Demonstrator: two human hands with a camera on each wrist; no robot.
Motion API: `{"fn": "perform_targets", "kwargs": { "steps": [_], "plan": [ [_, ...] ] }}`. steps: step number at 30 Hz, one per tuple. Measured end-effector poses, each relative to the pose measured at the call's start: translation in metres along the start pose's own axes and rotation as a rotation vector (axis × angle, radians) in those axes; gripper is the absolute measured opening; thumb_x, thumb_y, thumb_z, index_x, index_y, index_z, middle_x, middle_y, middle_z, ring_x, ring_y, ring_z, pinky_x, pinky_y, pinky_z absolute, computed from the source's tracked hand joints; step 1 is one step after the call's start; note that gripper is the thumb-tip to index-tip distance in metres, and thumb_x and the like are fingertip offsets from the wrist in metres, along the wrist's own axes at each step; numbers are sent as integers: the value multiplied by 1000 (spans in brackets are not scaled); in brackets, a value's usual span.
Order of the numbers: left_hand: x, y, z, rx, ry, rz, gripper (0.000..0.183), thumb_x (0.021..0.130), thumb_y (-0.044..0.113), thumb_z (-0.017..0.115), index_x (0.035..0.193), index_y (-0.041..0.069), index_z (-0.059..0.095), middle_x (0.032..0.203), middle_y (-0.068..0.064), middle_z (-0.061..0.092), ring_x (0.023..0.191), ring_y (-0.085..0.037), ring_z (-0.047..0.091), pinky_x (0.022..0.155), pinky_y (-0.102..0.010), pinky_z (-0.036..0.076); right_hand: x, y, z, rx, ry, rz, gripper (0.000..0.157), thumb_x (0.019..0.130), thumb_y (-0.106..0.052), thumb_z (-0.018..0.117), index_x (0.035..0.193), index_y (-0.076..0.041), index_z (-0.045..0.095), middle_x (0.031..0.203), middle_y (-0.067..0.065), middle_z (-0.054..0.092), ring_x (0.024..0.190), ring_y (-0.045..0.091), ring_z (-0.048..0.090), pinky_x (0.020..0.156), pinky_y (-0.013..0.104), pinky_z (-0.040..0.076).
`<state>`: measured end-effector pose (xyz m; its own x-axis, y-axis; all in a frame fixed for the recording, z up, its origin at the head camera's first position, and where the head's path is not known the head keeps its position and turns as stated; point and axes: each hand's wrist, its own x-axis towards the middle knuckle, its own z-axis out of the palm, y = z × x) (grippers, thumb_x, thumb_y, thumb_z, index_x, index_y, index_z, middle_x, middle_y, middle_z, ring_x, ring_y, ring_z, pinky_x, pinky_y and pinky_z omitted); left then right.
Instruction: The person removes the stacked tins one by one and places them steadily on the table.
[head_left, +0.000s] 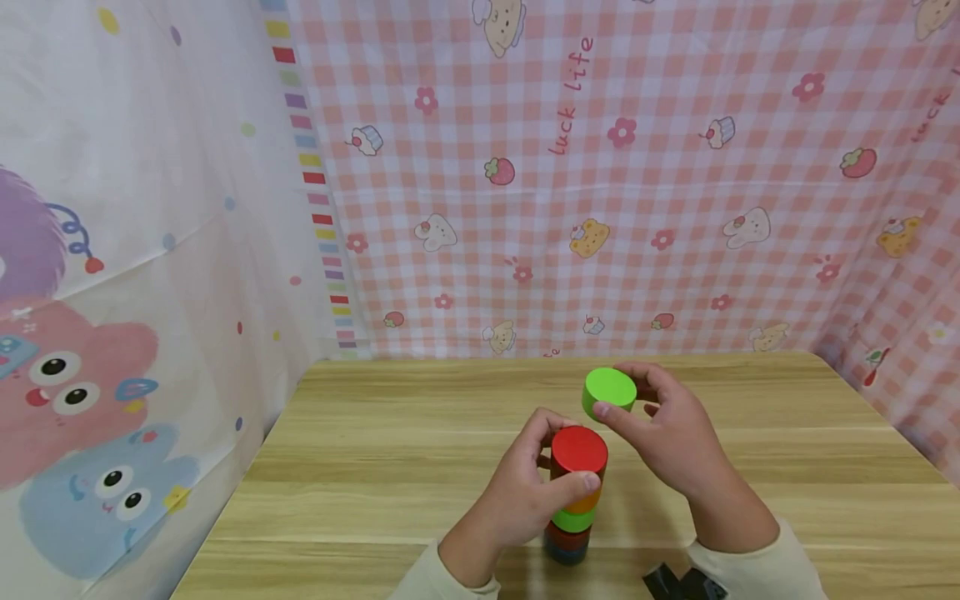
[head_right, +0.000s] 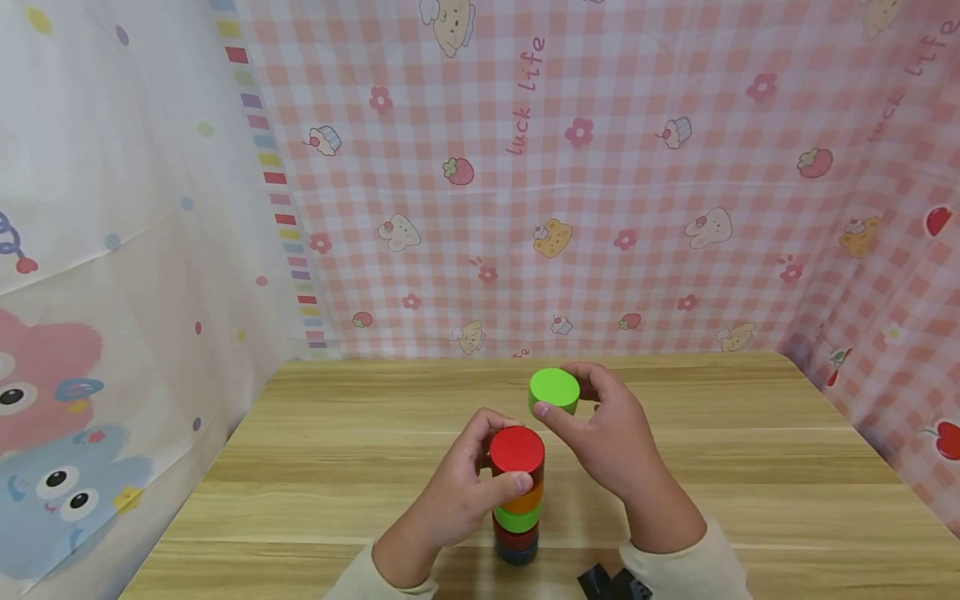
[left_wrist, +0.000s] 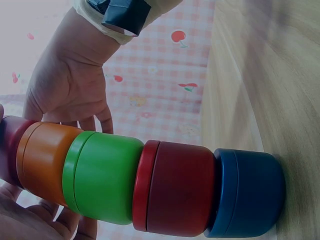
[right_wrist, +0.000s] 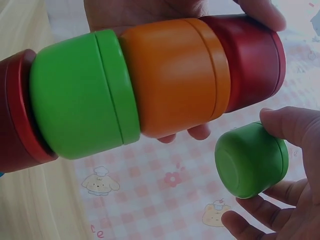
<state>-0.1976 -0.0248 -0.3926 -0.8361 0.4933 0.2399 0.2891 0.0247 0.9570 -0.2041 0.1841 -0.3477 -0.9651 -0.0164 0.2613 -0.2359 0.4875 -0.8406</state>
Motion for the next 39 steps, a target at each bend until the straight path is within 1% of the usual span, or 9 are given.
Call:
{"fn": "perform_targets", "kwargs": {
  "steps": [4,21,24,33,36,39],
  "plan": [
    [0,0,0,-1,-1,3,41,95,27,74,129,21,53,123,8,64,118,-15,56,98,-36,46,2,3,1,6,-7,-2,57,96,-33,79,141,-5,58,130,14,65,122,30,58,107,65,41],
    [-1,1,0,-2,-4,-3,41,95,26,74,129,21,52,123,8,64,118,-15,56,98,-36,46,8,13,3,-14,-13,31,60,96,-34,79,144,-5,56,132,15,64,123,33,59,103,60,43],
    [-1,1,0,-4,-7,-3,41,95,26,74,130,21,52,124,8,64,118,-15,56,98,-36,46,10,16,4,-13,-15,30,60,96,-34,79,143,-6,57,131,15,64,122,32,59,102,58,43],
    [0,0,0,2,-7,4,41,95,26,74,130,21,52,123,8,64,117,-15,56,98,-35,47,12,22,6,-21,-14,10,59,96,-33,79,143,-5,58,130,15,65,120,32,60,102,57,44],
    [0,-1,-1,3,-5,5,41,95,26,74,129,21,52,123,8,64,117,-15,56,98,-35,47,12,24,7,-27,-17,9,58,96,-34,79,142,-7,58,129,14,65,119,32,60,98,54,47],
    [0,0,-1,4,-4,3,41,95,26,74,130,21,52,124,8,64,118,-15,56,98,-35,47,13,27,7,-40,-21,15,58,96,-36,79,143,-9,59,128,13,65,119,32,59,91,47,51]
  ]
}}
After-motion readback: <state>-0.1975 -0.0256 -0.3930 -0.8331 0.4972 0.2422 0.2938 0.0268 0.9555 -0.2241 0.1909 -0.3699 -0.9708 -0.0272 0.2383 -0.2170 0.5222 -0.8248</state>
